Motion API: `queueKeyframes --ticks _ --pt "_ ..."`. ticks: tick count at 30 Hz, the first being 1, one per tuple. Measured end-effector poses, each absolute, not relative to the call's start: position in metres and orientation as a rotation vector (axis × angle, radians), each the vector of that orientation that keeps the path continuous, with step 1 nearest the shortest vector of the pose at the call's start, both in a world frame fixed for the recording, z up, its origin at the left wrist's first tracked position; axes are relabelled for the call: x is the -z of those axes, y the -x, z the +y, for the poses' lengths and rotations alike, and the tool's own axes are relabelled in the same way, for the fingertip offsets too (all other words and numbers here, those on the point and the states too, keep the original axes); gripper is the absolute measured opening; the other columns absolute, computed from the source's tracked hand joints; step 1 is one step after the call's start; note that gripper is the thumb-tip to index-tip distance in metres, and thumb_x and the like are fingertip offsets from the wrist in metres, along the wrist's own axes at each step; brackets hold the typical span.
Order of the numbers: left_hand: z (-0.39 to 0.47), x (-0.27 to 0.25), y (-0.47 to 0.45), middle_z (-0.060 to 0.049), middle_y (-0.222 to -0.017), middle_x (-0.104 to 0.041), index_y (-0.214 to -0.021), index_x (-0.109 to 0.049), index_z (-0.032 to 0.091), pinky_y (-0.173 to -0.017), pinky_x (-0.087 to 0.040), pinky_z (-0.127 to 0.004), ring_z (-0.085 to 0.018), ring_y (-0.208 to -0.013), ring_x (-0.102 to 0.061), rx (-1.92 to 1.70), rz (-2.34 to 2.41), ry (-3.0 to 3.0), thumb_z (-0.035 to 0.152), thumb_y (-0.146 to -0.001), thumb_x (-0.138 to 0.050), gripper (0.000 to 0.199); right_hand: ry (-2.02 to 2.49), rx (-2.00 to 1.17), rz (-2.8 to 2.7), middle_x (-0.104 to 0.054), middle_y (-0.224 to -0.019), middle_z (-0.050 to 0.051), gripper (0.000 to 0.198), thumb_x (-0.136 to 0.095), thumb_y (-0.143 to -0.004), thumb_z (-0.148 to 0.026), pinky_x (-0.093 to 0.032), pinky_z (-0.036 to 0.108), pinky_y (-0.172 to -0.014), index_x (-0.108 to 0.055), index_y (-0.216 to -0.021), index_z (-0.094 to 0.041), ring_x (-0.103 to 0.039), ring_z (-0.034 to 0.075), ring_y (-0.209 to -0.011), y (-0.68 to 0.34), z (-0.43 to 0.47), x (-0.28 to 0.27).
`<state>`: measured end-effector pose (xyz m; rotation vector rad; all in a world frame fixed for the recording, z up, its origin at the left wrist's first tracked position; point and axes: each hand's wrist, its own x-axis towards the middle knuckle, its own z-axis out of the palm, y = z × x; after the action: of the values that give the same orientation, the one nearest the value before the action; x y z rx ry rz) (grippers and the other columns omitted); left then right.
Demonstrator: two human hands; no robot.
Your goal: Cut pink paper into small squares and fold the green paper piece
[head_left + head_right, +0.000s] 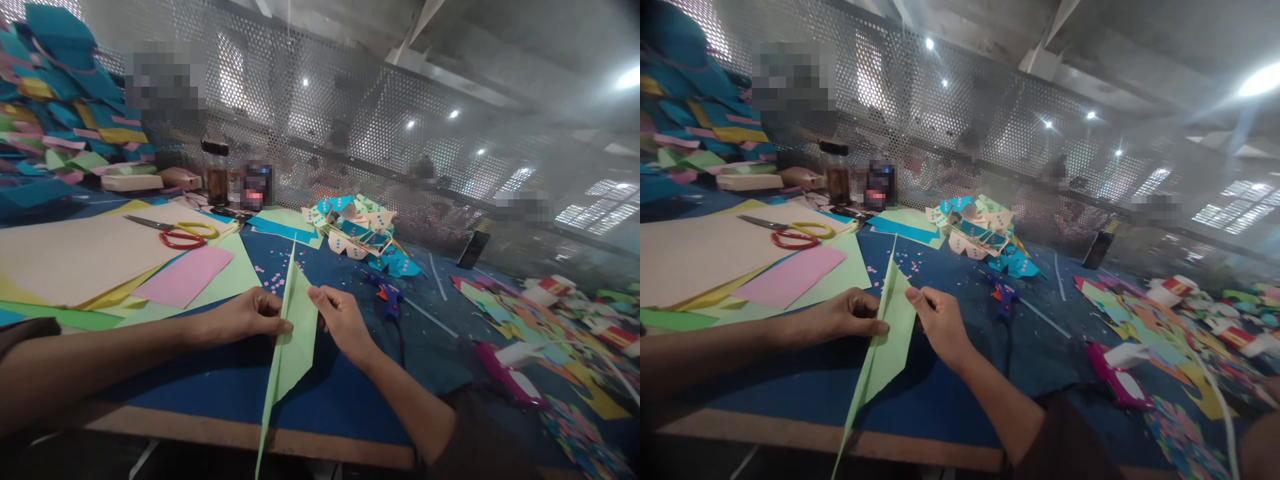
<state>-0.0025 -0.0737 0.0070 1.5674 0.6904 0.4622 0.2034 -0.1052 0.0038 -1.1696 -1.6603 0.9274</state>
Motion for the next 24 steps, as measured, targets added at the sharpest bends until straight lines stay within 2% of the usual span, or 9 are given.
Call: queueKeyframes --ticks 7,11,16,21,24 --pt "-0.07 -0.002 0.004 -0.004 -0.068 -0.071 -0.075 -0.074 0.013 -0.063 -0.047 -0.026 -0.015 -0.063 -0.062 -0.437 0.657 -1.596 0.042 -0.078 -0.073 0.028 1.172 -0.918 -1.661 -0.044 -0.047 -0.005 0.053 -0.051 -0.092 -0.058 -0.032 0.022 -0.046 -0.044 -0.056 -0.02 -0.043 0.009 -0.046 -0.205 -0.106 -0.006" --pt "-0.067 0.002 0.004 -0.003 -0.069 -0.071 -0.074 -0.074 0.014 -0.062 -0.047 -0.025 -0.015 -0.064 -0.063 -0.437 0.65 -1.618 0.043 -0.079 -0.072 0.029 1.155 -0.861 -1.656 -0.046 -0.052 -0.006 0.043 -0.057 -0.09 -0.054 -0.034 0.022 -0.049 -0.05 -0.064 -0.02 -0.045 0.01 -0.05 -0.205 -0.107 -0.01" --pt "-0.066 0.003 0.007 -0.005 -0.076 -0.074 -0.082 -0.076 0.014 -0.067 -0.05 -0.027 -0.017 -0.069 -0.065 -0.39 0.642 -1.648 0.043 -0.08 -0.072 0.029 1.175 -0.837 -1.653 -0.044 -0.049 -0.006 0.05 -0.049 -0.094 -0.057 -0.033 0.023 -0.047 -0.043 -0.059 -0.021 -0.044 0.009 -0.046 -0.205 -0.108 -0.012" --pt "-0.069 -0.008 0.006 -0.006 -0.079 -0.074 -0.082 -0.075 0.013 -0.069 -0.049 -0.028 -0.017 -0.069 -0.064 -0.444 0.664 -1.576 0.04 -0.078 -0.072 0.026 1.14 -0.856 -1.681 -0.052 -0.058 -0.003 0.052 -0.039 -0.096 -0.06 -0.041 0.024 -0.054 -0.048 -0.064 -0.021 -0.052 0.012 -0.052 -0.208 -0.107 -0.013" --pt "-0.071 -0.016 0.004 -0.004 -0.072 -0.071 -0.076 -0.074 0.012 -0.066 -0.046 -0.026 -0.015 -0.065 -0.061 -0.466 0.708 -1.562 0.037 -0.076 -0.073 0.025 1.124 -0.903 -1.687 -0.053 -0.06 -0.003 0.045 -0.047 -0.094 -0.058 -0.042 0.024 -0.056 -0.051 -0.068 -0.021 -0.053 0.012 -0.055 -0.209 -0.108 -0.013"
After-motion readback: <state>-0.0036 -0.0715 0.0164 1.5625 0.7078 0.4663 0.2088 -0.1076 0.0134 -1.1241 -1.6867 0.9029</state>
